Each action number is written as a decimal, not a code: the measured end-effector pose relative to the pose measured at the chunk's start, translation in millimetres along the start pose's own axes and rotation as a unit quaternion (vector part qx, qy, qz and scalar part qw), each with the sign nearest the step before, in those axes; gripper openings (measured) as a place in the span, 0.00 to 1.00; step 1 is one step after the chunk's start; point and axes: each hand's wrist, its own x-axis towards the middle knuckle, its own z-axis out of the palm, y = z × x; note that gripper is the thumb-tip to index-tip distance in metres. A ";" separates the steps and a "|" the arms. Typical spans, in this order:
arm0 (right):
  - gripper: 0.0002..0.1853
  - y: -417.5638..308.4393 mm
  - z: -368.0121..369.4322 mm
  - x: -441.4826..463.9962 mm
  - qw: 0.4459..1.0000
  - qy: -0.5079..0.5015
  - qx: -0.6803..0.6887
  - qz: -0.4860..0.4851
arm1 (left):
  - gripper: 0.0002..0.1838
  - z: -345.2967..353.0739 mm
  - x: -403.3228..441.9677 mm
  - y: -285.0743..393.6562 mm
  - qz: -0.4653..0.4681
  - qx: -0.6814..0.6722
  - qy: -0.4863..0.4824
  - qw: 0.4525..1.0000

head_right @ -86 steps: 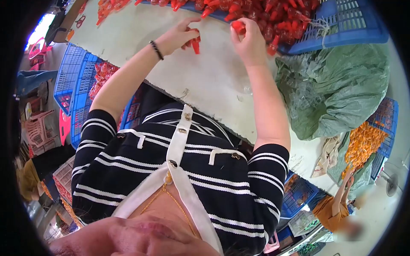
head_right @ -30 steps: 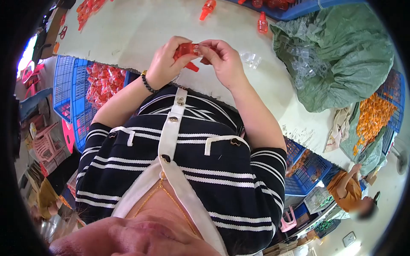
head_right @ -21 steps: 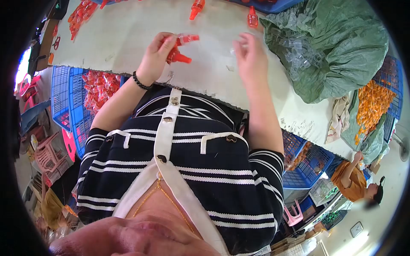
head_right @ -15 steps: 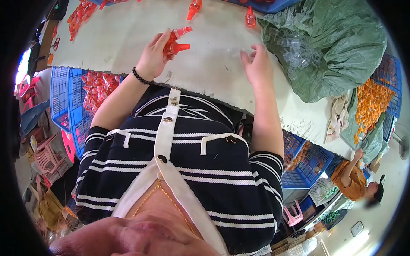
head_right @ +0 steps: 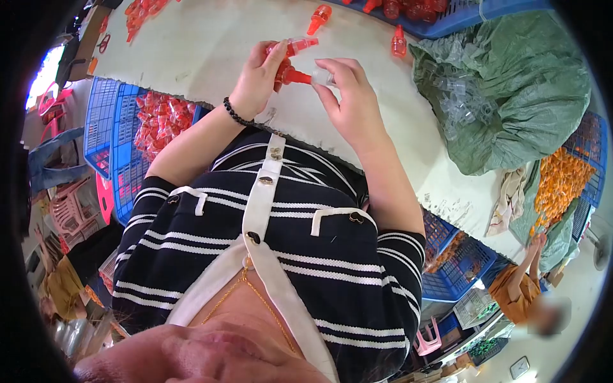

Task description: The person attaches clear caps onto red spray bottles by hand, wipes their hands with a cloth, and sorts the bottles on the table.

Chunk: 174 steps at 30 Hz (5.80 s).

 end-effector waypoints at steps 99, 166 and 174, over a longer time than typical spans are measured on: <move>0.17 21.1 -14.1 -4.5 0.977 -0.055 0.180 0.097 | 0.22 -11.7 -7.8 22.4 -0.168 0.012 -0.281 0.945; 0.17 11.6 39.7 3.0 0.779 -0.047 0.483 0.397 | 0.19 -2.8 -16.2 26.6 0.289 0.350 -0.051 0.890; 0.19 7.2 64.2 -2.1 0.742 -0.171 0.511 0.400 | 0.21 -48.3 -28.2 10.6 0.367 0.342 -0.075 0.862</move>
